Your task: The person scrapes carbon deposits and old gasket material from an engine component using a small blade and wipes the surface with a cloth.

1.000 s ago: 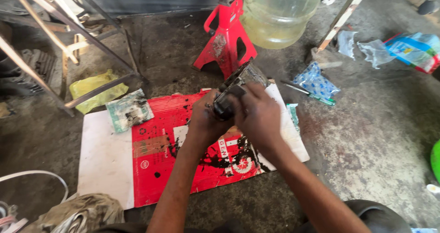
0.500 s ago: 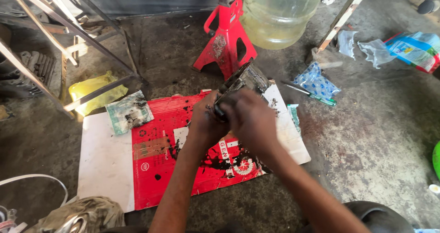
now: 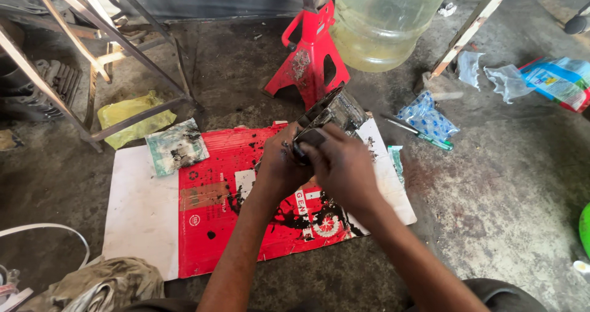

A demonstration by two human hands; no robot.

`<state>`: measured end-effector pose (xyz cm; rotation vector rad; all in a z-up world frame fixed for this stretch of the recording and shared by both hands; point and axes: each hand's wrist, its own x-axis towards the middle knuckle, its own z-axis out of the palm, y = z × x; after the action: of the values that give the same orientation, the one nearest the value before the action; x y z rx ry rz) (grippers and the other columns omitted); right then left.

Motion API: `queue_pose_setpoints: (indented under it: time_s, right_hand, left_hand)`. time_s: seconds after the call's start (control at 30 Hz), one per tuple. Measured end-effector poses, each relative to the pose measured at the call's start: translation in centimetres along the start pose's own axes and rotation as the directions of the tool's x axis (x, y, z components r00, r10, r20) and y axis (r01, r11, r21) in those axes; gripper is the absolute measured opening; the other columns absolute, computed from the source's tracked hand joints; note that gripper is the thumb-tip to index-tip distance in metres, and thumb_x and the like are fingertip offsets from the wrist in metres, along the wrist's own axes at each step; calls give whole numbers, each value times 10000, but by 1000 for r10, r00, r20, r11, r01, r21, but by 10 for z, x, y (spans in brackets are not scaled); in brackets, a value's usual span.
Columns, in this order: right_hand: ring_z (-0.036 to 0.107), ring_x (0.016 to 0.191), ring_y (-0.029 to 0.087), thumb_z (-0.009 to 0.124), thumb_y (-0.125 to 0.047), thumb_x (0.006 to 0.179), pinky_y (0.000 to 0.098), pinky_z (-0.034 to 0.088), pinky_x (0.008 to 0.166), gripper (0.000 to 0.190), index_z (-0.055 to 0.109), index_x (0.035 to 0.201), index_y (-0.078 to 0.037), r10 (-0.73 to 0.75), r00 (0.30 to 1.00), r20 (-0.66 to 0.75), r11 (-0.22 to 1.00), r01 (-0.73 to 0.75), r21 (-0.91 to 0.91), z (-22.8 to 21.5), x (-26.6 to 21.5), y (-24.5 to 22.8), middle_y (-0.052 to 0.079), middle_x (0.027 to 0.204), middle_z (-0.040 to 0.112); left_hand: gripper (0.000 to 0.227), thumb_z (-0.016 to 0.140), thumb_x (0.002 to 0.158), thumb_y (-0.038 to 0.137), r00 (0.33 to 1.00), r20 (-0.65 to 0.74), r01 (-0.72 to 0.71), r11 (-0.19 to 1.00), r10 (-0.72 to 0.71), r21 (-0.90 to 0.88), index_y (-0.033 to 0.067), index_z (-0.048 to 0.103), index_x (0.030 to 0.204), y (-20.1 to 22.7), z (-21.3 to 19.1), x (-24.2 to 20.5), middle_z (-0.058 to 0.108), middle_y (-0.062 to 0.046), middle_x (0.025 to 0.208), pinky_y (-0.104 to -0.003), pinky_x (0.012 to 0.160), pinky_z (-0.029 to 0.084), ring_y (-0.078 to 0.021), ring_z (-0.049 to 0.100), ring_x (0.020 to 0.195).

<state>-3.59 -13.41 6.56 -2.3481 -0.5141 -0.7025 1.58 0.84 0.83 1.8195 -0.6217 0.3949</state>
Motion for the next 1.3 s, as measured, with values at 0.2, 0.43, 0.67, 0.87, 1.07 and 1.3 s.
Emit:
queue_pose_setpoints:
  time_s: [0.2, 0.43, 0.67, 0.87, 1.07, 1.3]
  right_hand:
    - [704, 779, 354, 716, -131, 928, 450, 555, 670, 96, 732, 999, -68, 88, 996, -23, 994, -89, -62, -8, 3, 3, 129, 969, 714]
    - [696, 749, 367, 710, -157, 916, 465, 545, 644, 112, 756, 977, -74, 98, 995, -16, 984, -99, -145, -10, 1, 4, 137, 952, 709]
    - [693, 729, 378, 725, -213, 946, 491, 543, 618, 132, 735, 982, -87, 162, 987, 0, 961, -158, -229, -12, 0, 8, 119, 921, 713]
    - [710, 798, 351, 674, -217, 955, 458, 557, 661, 136, 741, 1058, -158, 130, 991, 33, 978, -123, -169, -12, 2, 0, 98, 967, 718]
    - [695, 794, 366, 663, -137, 888, 472, 551, 661, 225, 735, 1101, -134, 50, 998, 50, 974, -37, -223, -7, -2, -10, 108, 1019, 708]
    - [712, 839, 359, 583, -40, 898, 463, 560, 678, 243, 668, 1108, -129, -30, 999, 15, 991, 32, -134, 0, -6, -13, 87, 998, 693]
  left_hand:
    - [396, 851, 691, 153, 999, 11, 40, 999, -40, 27, 46, 588, 967, 2, -1, 1, 731, -129, 869, -385, 702, 577, -312, 745, 805]
    - [387, 854, 713, 165, 997, 19, 73, 995, -75, 65, 46, 596, 975, 5, -3, 1, 728, -138, 875, -377, 716, 577, -315, 745, 821]
    - [411, 866, 672, 145, 998, 22, 56, 996, -57, 67, 48, 607, 976, 4, -3, 0, 729, -131, 880, -380, 712, 581, -312, 743, 809]
    - [402, 866, 710, 150, 999, 28, 39, 999, -39, -4, 62, 598, 995, 5, -3, 0, 731, -131, 900, -383, 726, 584, -301, 746, 828]
    - [416, 895, 707, 180, 997, 34, 65, 995, -68, 81, 47, 586, 951, 5, -3, 3, 728, -140, 874, -391, 703, 578, -316, 740, 824]
    - [370, 857, 752, 194, 997, 36, 65, 998, -66, 26, 45, 571, 933, 6, -4, 3, 728, -121, 853, -365, 692, 579, -281, 763, 801]
